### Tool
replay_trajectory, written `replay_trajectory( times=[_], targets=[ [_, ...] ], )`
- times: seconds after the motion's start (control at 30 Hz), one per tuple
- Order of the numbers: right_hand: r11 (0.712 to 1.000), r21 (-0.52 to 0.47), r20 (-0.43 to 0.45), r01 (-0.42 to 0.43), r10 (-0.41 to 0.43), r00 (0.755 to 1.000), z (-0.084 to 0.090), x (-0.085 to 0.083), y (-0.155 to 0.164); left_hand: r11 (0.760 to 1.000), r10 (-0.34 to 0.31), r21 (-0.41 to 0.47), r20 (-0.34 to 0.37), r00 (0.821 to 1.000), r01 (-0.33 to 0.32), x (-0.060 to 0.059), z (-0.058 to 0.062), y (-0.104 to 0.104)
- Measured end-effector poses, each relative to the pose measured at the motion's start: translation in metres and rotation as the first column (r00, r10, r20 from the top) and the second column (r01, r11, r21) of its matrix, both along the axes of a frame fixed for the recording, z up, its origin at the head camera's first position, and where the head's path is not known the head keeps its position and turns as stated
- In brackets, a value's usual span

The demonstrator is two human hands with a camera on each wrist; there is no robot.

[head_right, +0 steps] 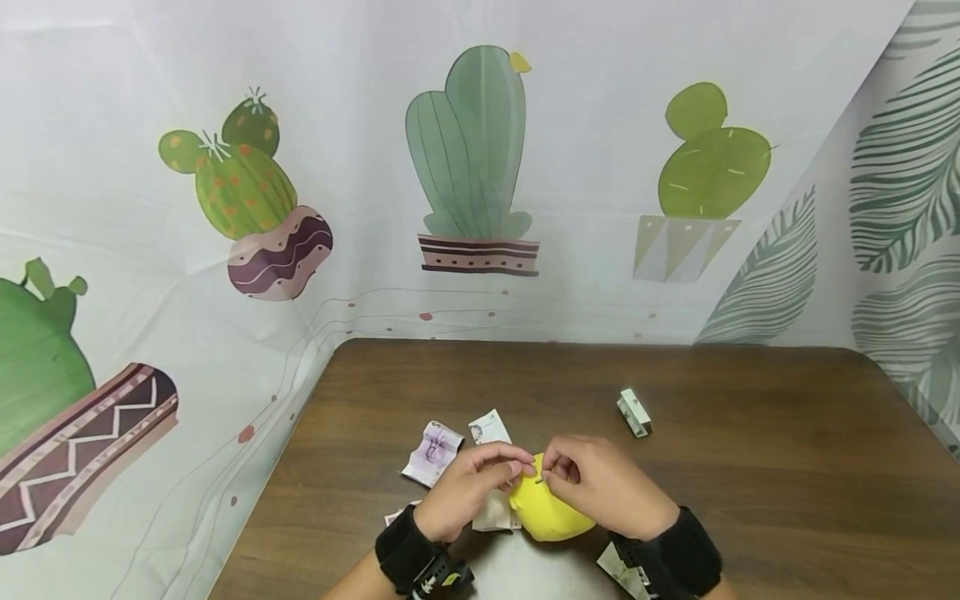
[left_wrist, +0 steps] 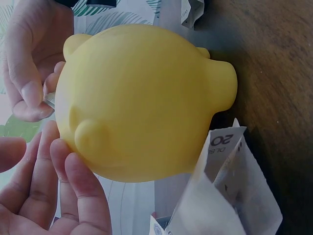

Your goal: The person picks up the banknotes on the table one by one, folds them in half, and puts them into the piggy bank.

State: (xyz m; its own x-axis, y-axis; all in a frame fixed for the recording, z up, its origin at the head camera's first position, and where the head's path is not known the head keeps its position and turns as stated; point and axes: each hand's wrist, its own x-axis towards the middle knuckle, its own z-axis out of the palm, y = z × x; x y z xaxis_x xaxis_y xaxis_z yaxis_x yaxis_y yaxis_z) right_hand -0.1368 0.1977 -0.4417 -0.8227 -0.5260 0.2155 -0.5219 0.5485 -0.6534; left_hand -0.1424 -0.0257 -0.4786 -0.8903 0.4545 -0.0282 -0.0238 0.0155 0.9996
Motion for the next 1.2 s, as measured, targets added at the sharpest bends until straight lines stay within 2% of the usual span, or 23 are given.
replay_trajectory(
  times=[0.33, 0.67, 0.77, 0.97, 1.2],
  targets=[
    [1.000, 0.009, 0.047, -0.008, 0.007, 0.999, 0.000, 0.001, -0.005, 1.000, 0.013, 0.020, 0.015, 1.000, -0.013, 0.001, 0.001, 0.001],
    [1.000, 0.012, -0.025, -0.005, 0.005, 1.000, -0.004, 0.003, -0.011, 0.999, 0.030, 0.013, 0.019, 0.999, -0.030, 0.000, 0.000, 0.003],
    [0.999, 0.024, -0.059, 0.023, -0.022, 0.998, -0.005, 0.002, -0.013, 0.999, 0.030, 0.010, 0.019, 0.999, -0.030, 0.000, 0.000, 0.002],
    [0.991, 0.071, -0.069, 0.111, -0.106, 0.992, -0.004, 0.004, -0.016, 1.000, 0.024, 0.008, 0.021, 0.999, -0.024, 0.001, 0.001, 0.003],
    [0.986, 0.083, -0.117, 0.144, -0.134, 0.984, -0.003, 0.005, -0.017, 1.000, 0.010, 0.019, 0.041, 0.999, -0.011, 0.002, 0.001, 0.003]
  ],
)
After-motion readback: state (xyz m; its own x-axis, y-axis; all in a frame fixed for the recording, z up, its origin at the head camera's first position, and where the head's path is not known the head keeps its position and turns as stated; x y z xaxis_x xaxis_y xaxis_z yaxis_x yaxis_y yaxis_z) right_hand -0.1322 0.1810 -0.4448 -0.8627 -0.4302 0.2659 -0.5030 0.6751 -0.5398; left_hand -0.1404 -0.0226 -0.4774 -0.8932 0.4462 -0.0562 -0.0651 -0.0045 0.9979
